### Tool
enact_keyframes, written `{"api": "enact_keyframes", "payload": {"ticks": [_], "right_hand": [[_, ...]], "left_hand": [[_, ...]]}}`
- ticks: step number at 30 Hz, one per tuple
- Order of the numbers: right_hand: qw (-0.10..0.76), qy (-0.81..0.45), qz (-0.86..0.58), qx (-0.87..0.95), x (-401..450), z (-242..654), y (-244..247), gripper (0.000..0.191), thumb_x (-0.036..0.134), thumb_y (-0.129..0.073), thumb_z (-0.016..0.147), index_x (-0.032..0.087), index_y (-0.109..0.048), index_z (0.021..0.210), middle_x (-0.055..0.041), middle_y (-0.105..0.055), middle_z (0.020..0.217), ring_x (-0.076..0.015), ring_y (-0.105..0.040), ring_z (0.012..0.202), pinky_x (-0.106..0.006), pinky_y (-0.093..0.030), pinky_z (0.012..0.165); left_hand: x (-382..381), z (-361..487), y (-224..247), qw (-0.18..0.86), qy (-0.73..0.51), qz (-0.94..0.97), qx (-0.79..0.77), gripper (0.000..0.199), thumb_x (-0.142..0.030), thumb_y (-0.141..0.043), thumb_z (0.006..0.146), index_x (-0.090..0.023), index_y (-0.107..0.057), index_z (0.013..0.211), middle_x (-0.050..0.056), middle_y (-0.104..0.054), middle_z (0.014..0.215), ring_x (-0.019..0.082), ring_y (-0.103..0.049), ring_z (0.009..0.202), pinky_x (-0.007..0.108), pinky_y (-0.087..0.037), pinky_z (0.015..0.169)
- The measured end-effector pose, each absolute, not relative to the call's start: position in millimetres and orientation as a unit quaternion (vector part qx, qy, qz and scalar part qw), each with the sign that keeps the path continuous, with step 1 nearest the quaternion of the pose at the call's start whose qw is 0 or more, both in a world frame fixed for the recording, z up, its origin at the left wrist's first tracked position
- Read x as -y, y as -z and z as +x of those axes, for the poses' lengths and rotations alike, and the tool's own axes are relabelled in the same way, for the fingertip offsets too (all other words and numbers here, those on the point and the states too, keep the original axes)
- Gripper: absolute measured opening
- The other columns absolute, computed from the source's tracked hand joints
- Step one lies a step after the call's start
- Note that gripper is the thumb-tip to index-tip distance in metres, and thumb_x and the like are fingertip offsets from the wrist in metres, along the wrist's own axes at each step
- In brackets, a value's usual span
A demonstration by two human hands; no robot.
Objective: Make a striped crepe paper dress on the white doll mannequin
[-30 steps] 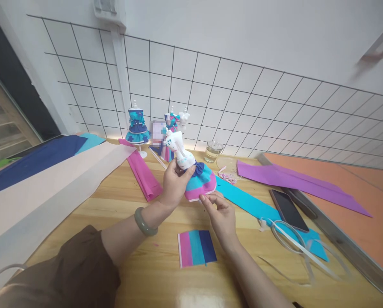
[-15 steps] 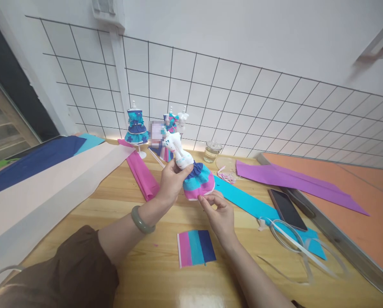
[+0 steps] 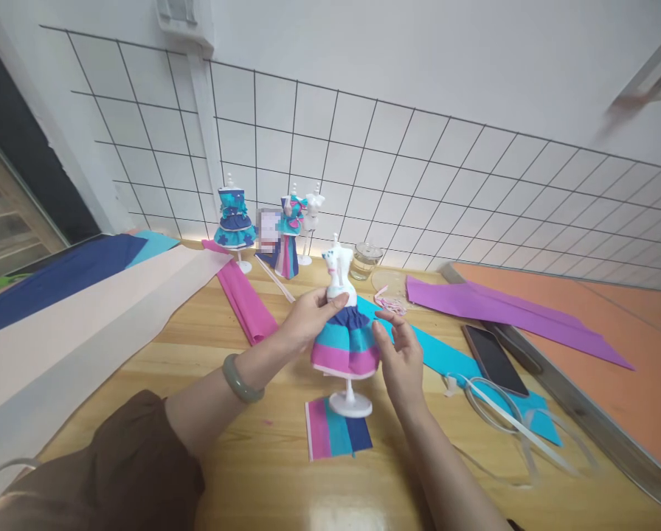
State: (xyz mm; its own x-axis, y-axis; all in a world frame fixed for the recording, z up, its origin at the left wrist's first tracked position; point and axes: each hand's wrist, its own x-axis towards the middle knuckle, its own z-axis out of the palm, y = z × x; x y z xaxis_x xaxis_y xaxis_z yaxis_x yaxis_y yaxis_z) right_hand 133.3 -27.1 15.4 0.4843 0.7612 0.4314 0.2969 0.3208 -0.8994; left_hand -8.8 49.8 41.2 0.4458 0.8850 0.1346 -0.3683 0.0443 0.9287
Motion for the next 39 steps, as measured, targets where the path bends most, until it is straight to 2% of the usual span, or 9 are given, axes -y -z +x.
{"api": "enact_keyframes", "payload": {"ticks": [5, 8, 17, 20, 22, 25, 31, 35, 39], "right_hand": [[0.624, -0.422, -0.494, 0.434, 24.1, 135.4, -16.6, 0.042, 0.046, -0.067, 0.073, 0.020, -0.066, 0.106, -0.0083, -0.067, 0.110, -0.0278, -0.058, 0.106, -0.042, -0.043, 0.092], [0.598, -0.487, -0.459, 0.442, 23.5, 135.6, -16.2, 0.042, 0.044, -0.071, 0.071, 0.021, -0.067, 0.106, -0.0066, -0.068, 0.111, -0.0275, -0.059, 0.106, -0.042, -0.044, 0.092], [0.587, -0.502, -0.481, 0.415, 27.4, 132.7, -19.1, 0.035, 0.041, -0.077, 0.064, 0.020, -0.072, 0.092, -0.0066, -0.074, 0.092, -0.0265, -0.066, 0.085, -0.040, -0.050, 0.080], [0.609, -0.492, -0.475, 0.401, 25.3, 135.7, -16.6, 0.036, 0.041, -0.076, 0.065, 0.019, -0.072, 0.092, -0.0077, -0.073, 0.094, -0.0275, -0.066, 0.087, -0.041, -0.050, 0.079], [0.630, -0.474, -0.472, 0.394, 23.2, 138.0, -14.6, 0.035, 0.040, -0.076, 0.064, 0.019, -0.071, 0.092, -0.0074, -0.073, 0.096, -0.0278, -0.065, 0.090, -0.041, -0.049, 0.081], [0.660, -0.457, -0.463, 0.376, 19.7, 141.4, -12.0, 0.033, 0.037, -0.076, 0.065, 0.019, -0.070, 0.092, -0.0063, -0.072, 0.097, -0.0259, -0.065, 0.091, -0.040, -0.048, 0.083], [0.708, -0.454, -0.441, 0.315, 14.8, 151.9, -13.5, 0.031, 0.038, -0.072, 0.067, 0.021, -0.069, 0.093, -0.0045, -0.072, 0.096, -0.0252, -0.066, 0.087, -0.037, -0.051, 0.074], [0.702, -0.464, -0.438, 0.315, 13.3, 161.6, -16.2, 0.039, 0.046, -0.066, 0.071, 0.020, -0.068, 0.100, -0.0075, -0.072, 0.098, -0.0276, -0.066, 0.087, -0.040, -0.051, 0.074], [0.715, -0.458, -0.430, 0.307, 13.6, 167.2, -17.9, 0.037, 0.047, -0.062, 0.074, 0.021, -0.068, 0.099, -0.0065, -0.072, 0.098, -0.0281, -0.065, 0.094, -0.043, -0.050, 0.080]], "left_hand": [[-38.5, -10.3, -46.0, 0.712, -0.357, 0.544, -0.265, 0.041, -0.050, -0.070, 0.066, -0.013, -0.068, 0.083, 0.007, -0.068, 0.079, 0.017, -0.062, 0.071, 0.028, -0.048, 0.065], [-38.2, -11.1, -45.9, 0.709, -0.340, 0.553, -0.276, 0.040, -0.051, -0.069, 0.067, -0.013, -0.068, 0.078, 0.005, -0.067, 0.072, 0.014, -0.060, 0.064, 0.025, -0.045, 0.059], [-37.3, -12.6, -48.4, 0.676, -0.334, 0.606, -0.255, 0.047, -0.058, -0.056, 0.076, -0.012, -0.067, 0.074, 0.006, -0.065, 0.070, 0.013, -0.057, 0.061, 0.024, -0.044, 0.054], [-38.9, -13.1, -50.1, 0.677, -0.338, 0.602, -0.253, 0.044, -0.055, -0.054, 0.078, -0.014, -0.069, 0.082, 0.007, -0.067, 0.079, 0.015, -0.061, 0.071, 0.026, -0.047, 0.063], [-39.9, -12.8, -49.9, 0.678, -0.331, 0.606, -0.254, 0.038, -0.048, -0.063, 0.075, -0.016, -0.068, 0.093, 0.008, -0.068, 0.090, 0.018, -0.063, 0.083, 0.030, -0.049, 0.073], [-40.7, -11.8, -48.3, 0.673, -0.339, 0.603, -0.263, 0.046, -0.037, -0.075, 0.065, -0.017, -0.064, 0.106, 0.010, -0.067, 0.097, 0.022, -0.063, 0.093, 0.037, -0.049, 0.083], [-39.8, -12.6, -49.9, 0.604, -0.393, 0.648, -0.247, 0.057, -0.033, -0.075, 0.065, -0.019, -0.057, 0.118, 0.014, -0.062, 0.110, 0.024, -0.059, 0.104, 0.040, -0.048, 0.088], [-33.6, -18.2, -56.9, 0.523, -0.386, 0.731, -0.210, 0.069, -0.031, -0.076, 0.064, -0.025, -0.050, 0.128, 0.013, -0.057, 0.121, 0.026, -0.055, 0.110, 0.042, -0.044, 0.093], [-26.5, -23.0, -64.8, 0.458, -0.395, 0.780, -0.161, 0.053, -0.022, -0.068, 0.071, -0.028, -0.056, 0.122, 0.008, -0.057, 0.125, 0.024, -0.054, 0.112, 0.041, -0.043, 0.096]]}}
